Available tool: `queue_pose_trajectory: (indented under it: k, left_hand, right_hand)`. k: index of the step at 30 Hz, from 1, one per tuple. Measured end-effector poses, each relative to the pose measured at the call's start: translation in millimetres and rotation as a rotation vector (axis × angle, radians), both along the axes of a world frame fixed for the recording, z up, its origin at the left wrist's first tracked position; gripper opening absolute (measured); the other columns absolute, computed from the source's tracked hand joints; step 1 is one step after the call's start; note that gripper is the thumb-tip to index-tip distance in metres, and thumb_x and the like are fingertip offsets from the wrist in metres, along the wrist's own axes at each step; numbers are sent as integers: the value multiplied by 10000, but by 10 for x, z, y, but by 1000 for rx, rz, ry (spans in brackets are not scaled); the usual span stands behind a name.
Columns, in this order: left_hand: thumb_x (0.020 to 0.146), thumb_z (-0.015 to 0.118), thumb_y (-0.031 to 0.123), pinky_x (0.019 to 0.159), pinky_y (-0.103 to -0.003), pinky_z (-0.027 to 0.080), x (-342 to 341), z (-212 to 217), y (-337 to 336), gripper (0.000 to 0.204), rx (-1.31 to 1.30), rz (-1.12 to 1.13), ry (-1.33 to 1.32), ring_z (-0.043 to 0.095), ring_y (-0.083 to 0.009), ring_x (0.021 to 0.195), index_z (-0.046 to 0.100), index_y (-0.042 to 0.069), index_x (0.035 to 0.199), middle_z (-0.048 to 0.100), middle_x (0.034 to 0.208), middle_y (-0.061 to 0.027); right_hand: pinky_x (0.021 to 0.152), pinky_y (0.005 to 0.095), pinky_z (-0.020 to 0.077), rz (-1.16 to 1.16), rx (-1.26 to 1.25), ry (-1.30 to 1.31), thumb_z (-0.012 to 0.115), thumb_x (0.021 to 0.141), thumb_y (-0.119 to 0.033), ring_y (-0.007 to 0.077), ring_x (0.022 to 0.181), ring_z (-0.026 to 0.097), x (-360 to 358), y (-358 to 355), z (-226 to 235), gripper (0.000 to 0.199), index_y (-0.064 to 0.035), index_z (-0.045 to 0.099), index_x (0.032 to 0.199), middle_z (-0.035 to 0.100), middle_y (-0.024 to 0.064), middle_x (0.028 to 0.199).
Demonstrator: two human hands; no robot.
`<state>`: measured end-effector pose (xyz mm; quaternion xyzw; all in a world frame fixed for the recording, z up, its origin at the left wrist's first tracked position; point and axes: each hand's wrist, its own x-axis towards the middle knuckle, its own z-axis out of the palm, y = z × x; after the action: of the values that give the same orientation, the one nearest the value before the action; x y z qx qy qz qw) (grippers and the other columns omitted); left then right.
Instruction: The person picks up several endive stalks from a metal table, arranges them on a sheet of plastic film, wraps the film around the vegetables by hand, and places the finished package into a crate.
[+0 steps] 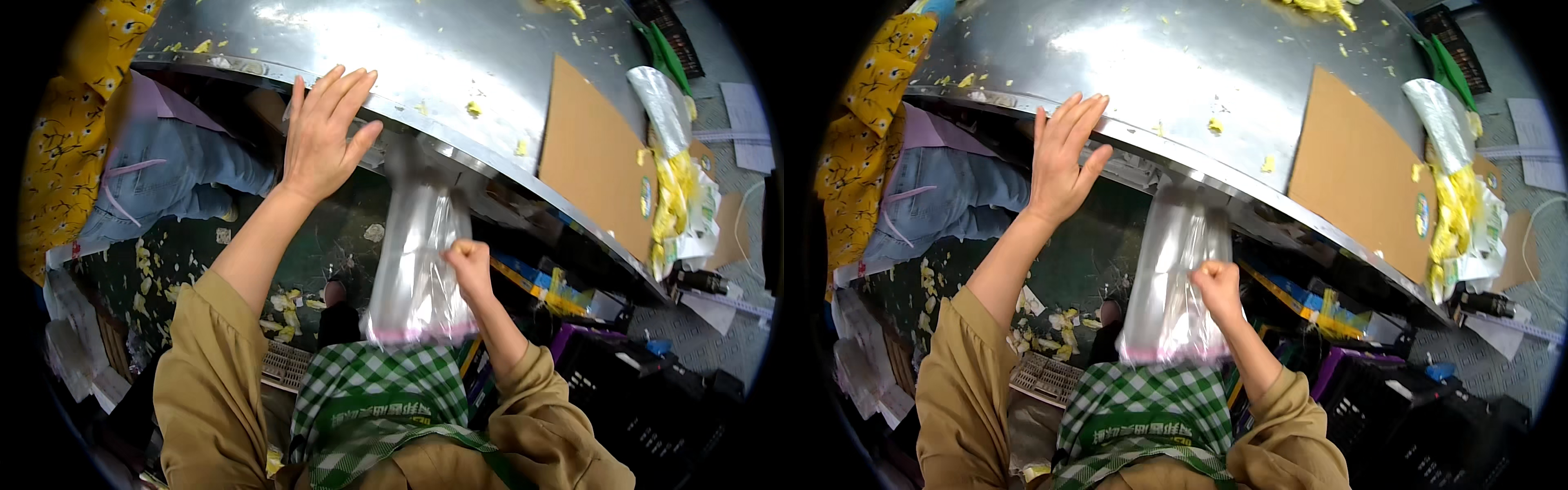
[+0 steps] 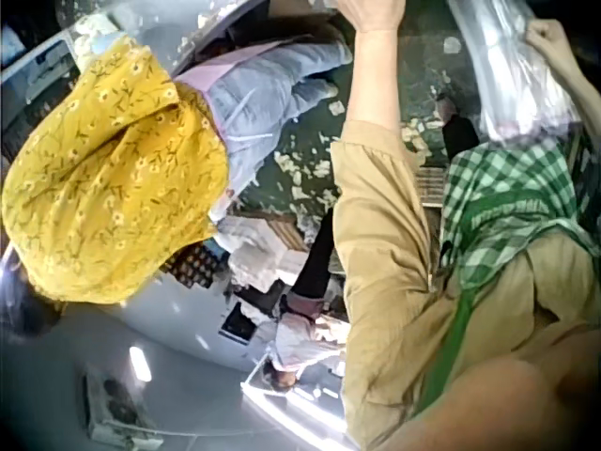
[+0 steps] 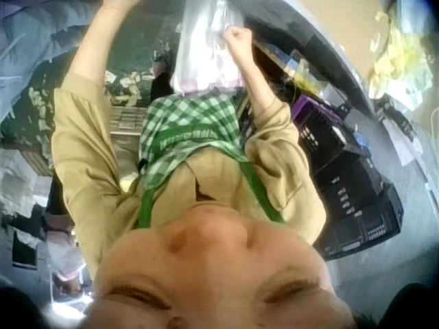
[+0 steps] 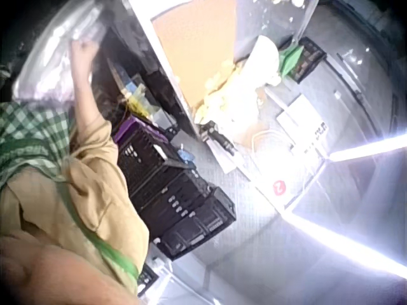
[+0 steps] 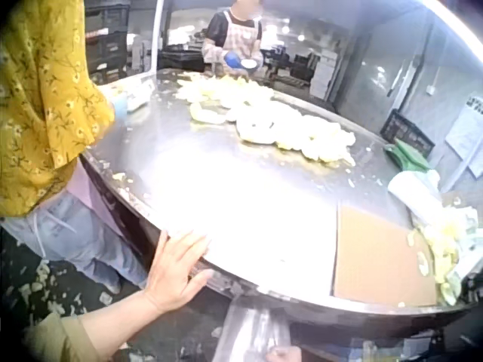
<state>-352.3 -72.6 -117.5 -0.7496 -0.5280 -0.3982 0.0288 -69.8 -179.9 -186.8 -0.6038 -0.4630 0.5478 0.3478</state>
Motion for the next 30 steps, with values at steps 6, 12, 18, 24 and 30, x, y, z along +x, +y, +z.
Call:
queue_pose_trajectory:
  k: [6, 12, 18, 24, 30]
  left_hand:
    - [923, 643, 295, 1100, -435, 360, 65, 64, -1035, 587, -542, -112, -424, 474, -353, 1308, 469, 10, 1407, 484, 1419, -202]
    - [910, 715, 312, 1012, -341, 435, 516, 877, -1904, 725, -1281, -305, -1366, 516, -219, 1211, 342, 8, 1452, 503, 1326, -172]
    - [852, 778, 147, 999, -315, 419, 842, 1484, -1425, 662, -903, -380, -1763, 512, -157, 1145, 382, 36, 1370, 513, 1225, -74]
    - [835, 755, 77, 1018, -315, 414, 1292, 1196, -663, 680, -748, -270, -1753, 508, -167, 1161, 360, 40, 1388, 507, 1260, -86]
    - [808, 760, 76, 935, -334, 488, 1617, 608, -372, 646, -861, 183, -1291, 528, -186, 1153, 425, 34, 1359, 497, 1284, -95]
  right_hand:
    - [462, 283, 224, 357, -172, -179, 659, 715, -92, 41, 523, 270, 249, -696, 1373, 377, -46, 340, 518, 285, -38, 506]
    - [469, 370, 256, 678, 211, -287, 638, 647, -56, 233, 458, 313, 498, -529, 2842, 337, -41, 324, 524, 313, 78, 496]
    - [483, 408, 330, 990, 613, -581, 639, 616, -56, 306, 482, 408, 522, 591, 3886, 276, -35, 378, 530, 353, 110, 510]
    - [555, 412, 403, 1217, 719, -640, 649, 615, -73, 324, 543, 477, 836, 1859, 3612, 257, -31, 410, 529, 419, 116, 522]
    - [658, 412, 438, 1349, 795, -564, 679, 639, -62, 311, 670, 502, 1002, 2705, 2561, 272, -33, 424, 547, 477, 107, 601]
